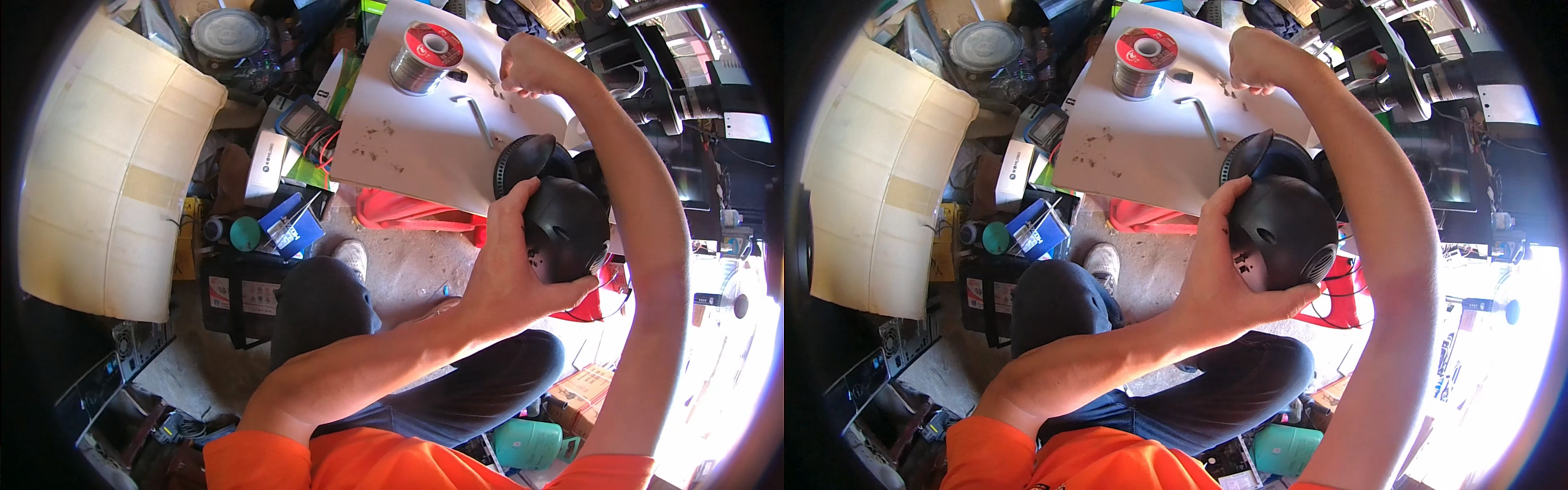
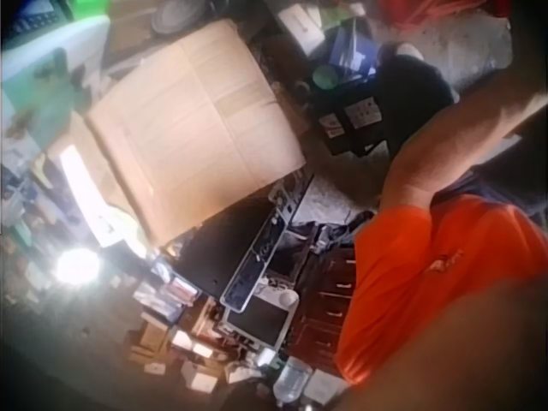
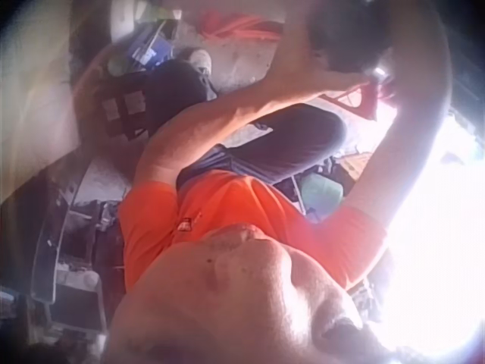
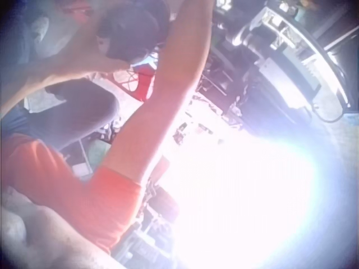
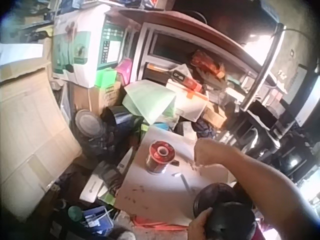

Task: The person disassembles a black electronic device, removes a white cylindrical component, and manipulates internal wires and connectors. They then reassemble the device by placing the component back inside and securing the casing.

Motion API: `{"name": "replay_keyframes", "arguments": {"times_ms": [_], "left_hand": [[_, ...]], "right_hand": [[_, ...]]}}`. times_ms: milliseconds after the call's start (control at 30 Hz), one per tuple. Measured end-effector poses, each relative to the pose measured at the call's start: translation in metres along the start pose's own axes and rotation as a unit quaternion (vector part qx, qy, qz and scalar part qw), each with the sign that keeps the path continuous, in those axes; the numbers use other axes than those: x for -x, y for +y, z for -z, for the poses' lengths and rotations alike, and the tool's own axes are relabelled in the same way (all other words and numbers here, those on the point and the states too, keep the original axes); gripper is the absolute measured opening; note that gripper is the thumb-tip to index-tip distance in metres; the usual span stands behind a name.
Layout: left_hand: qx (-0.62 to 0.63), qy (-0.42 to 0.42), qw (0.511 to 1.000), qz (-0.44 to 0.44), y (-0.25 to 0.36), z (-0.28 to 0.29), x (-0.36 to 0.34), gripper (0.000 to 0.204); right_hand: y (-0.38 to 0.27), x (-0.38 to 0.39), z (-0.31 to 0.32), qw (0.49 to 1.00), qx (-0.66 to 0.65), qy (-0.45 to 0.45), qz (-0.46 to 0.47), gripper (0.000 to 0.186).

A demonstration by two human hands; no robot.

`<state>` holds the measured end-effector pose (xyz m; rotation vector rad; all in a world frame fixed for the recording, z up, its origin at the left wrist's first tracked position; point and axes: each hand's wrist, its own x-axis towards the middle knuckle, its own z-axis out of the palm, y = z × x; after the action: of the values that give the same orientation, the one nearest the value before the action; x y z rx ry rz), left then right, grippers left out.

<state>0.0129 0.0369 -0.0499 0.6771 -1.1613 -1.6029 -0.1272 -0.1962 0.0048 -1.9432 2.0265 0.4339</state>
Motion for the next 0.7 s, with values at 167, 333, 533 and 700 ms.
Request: {"name": "replay_keyframes", "arguments": {"times_ms": [167,333,533,700], "left_hand": [[0.000,-0.001,1.000,-0.010,-0.002,-0.001,0.000,0.108],[-0.001,0.007,1.000,-0.013,-0.003,-0.001,0.000,0.107],[0.006,0.010,1.000,-0.024,-0.004,-0.002,0.000,0.108],[-0.010,0.009,1.000,-0.002,-0.004,-0.004,0.001,0.109]], "right_hand": [[0.004,0.009,-0.001,1.000,0.000,-0.025,0.012,0.011],[0.010,0.008,-0.014,0.996,0.018,0.031,0.077,0.013],[0.017,0.002,-0.019,0.988,0.105,0.059,0.095,0.020],[0.017,0.007,-0.016,0.984,0.133,0.042,0.108,0.023]]}}
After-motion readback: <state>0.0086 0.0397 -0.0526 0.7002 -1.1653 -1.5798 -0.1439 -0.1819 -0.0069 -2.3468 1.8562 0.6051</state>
